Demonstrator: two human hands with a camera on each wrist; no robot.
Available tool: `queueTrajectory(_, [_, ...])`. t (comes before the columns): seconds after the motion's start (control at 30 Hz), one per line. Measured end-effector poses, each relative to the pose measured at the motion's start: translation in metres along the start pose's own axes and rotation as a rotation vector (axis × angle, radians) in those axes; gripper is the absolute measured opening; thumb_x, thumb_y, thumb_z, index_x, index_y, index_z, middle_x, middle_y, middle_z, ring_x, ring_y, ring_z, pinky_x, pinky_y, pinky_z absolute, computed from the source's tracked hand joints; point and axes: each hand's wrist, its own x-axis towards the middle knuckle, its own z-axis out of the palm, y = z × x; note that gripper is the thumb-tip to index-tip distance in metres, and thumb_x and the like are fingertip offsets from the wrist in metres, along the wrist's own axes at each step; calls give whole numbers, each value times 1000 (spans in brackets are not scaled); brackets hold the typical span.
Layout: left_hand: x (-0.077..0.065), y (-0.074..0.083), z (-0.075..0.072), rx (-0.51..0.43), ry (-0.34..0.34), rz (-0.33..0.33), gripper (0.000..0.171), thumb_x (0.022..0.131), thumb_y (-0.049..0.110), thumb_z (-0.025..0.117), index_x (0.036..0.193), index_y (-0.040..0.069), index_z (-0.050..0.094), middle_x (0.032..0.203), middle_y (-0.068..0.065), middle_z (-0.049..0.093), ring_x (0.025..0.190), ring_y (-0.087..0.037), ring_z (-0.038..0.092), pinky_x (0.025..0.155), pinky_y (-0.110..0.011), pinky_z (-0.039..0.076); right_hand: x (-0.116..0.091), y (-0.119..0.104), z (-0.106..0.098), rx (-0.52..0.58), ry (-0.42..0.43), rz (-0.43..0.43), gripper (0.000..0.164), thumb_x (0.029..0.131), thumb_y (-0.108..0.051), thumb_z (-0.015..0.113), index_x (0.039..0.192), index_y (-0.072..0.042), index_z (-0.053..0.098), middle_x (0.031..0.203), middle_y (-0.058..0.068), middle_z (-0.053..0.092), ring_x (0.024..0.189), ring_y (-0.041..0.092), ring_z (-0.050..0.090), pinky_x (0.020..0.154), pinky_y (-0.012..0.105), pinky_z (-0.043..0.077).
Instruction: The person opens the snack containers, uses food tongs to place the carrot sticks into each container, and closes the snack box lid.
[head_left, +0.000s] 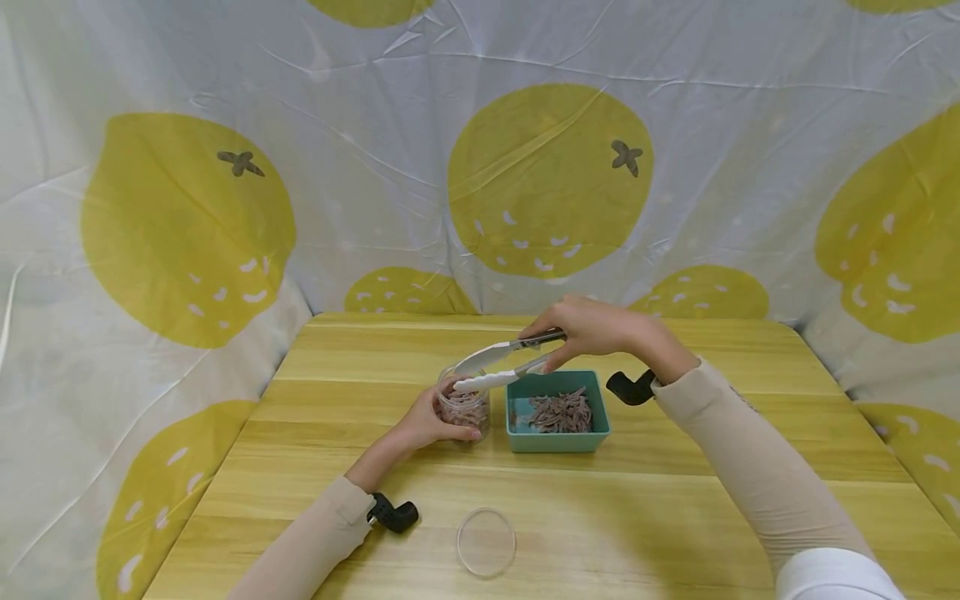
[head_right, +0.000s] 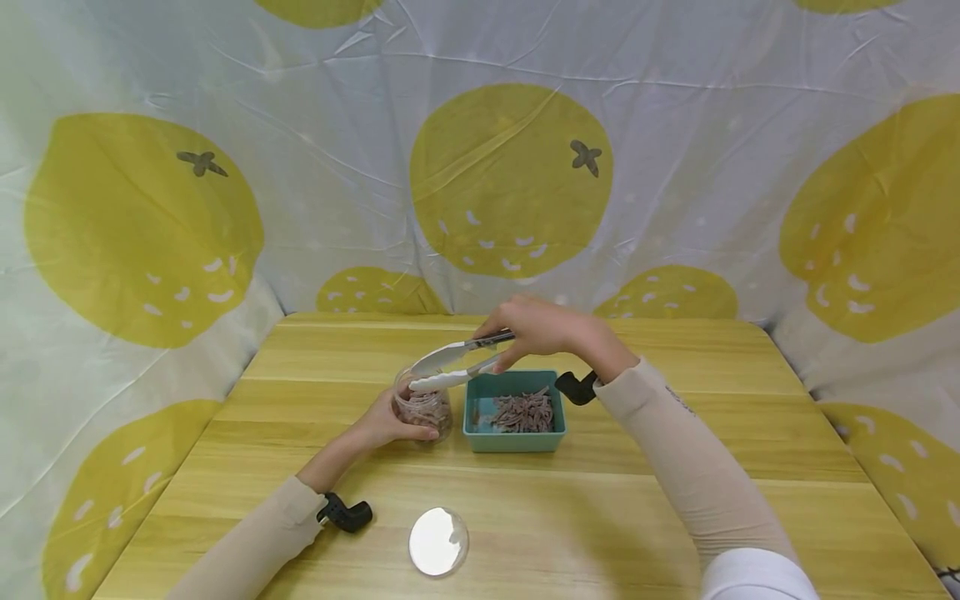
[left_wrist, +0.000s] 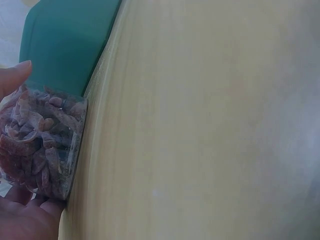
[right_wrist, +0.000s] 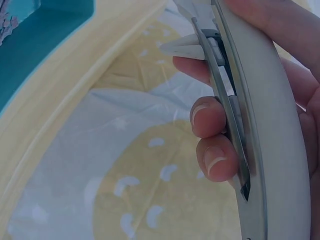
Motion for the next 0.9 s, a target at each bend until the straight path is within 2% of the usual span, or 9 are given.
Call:
queueTrajectory(0.13, [0,0,0,-9,-6,1,81,73,1,88,144,14,50,128,-11,57,115,-23,54,96,-35,46,-6,6,0,58,18,10,62,84,-30,81,138,-7,60,102,3,72,48,6,25,55,28,34])
queueTrajectory(0.2, [-1,1,0,-10,-5,-7,82,73,3,89,144,14,49,128,-12,58,115,-24,54,96,-35,46,-10,12,0,93,30,22,65,83,-31,82,139,-7,59,96,-1,69,48,7,24,53,28,32])
queueTrajectory(0.33, [-2,2,0,-5,-10,-17,85,74,6,89,147,12,46,130,-13,58,117,-24,55,97,-35,46,-19,23,-1,161,41,39,67,83,-30,82,141,-6,57,94,2,67,51,8,26,54,28,31])
queueTrajectory(0.37, [-2,2,0,-6,-12,-12,85,73,6,89,147,12,46,130,-13,58,117,-24,55,97,-34,46,-22,26,-1,180,43,39,66,84,-29,82,141,-6,57,101,2,68,51,9,27,54,28,32])
queueTrajectory(0.47, [-1,0,0,-23,-29,17,84,73,5,89,146,11,46,131,-14,57,117,-25,55,95,-33,48,-30,35,-2,214,44,44,66,85,-27,81,141,-5,56,98,1,67,55,13,38,55,28,36])
queueTrajectory(0.6, [1,0,1,-37,-35,30,83,72,2,89,143,13,49,128,-12,59,115,-23,56,92,-30,50,-45,45,-4,213,37,75,66,84,-23,81,141,-2,56,88,-1,65,64,22,48,57,29,40])
queueTrajectory(0.73, [1,0,1,-32,-33,19,82,72,1,89,143,13,49,127,-12,59,113,-21,56,90,-30,50,-60,55,-3,184,6,124,67,81,-21,84,139,-1,57,71,-3,57,63,20,49,57,28,40])
queueTrajectory(0.8, [1,0,1,-33,-35,13,81,73,1,88,143,13,49,128,-12,59,114,-21,56,90,-30,50,-65,59,-2,158,-9,138,67,80,-20,85,138,-1,58,73,-5,60,63,17,50,57,27,42])
queueTrajectory(0.9, [1,0,0,-32,-32,17,79,75,2,87,143,14,49,129,-13,58,114,-23,56,90,-31,50,-71,65,-1,121,-18,145,67,77,-19,87,136,-1,61,87,-6,66,64,15,50,58,27,44])
